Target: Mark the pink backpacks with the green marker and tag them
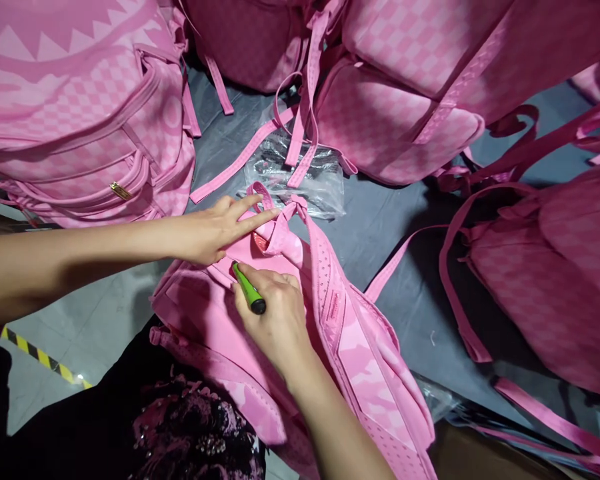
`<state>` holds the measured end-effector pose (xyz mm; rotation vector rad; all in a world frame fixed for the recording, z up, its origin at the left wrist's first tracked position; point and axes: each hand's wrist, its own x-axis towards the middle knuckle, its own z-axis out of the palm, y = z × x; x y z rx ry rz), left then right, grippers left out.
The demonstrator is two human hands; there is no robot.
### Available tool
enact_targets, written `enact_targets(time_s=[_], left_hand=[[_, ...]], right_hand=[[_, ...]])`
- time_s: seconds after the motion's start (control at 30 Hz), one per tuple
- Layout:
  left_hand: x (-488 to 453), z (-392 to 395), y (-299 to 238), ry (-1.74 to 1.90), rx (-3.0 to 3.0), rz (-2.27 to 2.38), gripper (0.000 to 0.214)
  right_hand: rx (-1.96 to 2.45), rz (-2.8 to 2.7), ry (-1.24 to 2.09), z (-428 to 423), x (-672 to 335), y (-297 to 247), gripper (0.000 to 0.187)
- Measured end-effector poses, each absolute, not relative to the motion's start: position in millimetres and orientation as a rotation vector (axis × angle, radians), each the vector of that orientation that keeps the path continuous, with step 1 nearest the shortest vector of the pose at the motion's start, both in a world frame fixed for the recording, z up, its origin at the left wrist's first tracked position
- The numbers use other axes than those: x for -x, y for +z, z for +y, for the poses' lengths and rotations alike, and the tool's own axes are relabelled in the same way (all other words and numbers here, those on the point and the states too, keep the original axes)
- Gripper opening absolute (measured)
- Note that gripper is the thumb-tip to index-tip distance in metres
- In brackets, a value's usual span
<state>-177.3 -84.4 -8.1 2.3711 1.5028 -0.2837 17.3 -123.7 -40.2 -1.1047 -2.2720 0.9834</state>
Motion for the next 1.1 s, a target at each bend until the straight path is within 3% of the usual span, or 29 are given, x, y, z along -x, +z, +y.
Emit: enact_targets(time_s=[0.23,0.53,0.83,1.1], left_hand=[[178.8,-86.1,-9.3,-0.265,-2.354,1.503,0.114],[178.6,-84.0,-9.2,-0.276,-2.362,1.484,0.114],[177.6,-84.3,-8.4,-0.278,-2.376,1.497,0.110],[183.5,-89.0,-16.3,-0.152,-2.424,1.481,0.109]], right_hand=[[1.136,-2.284,0.868,-128.1,-13.0,-37.2,0.028],[1.141,-2.185,1.114,-126.7,-9.5,-37.3,0.029],[1.204,-2.213,0.958,-130.5,-6.5,-32.9,0.030],[1.168,-2.111,1.126,-129.3,3.9,-40.7,0.029]])
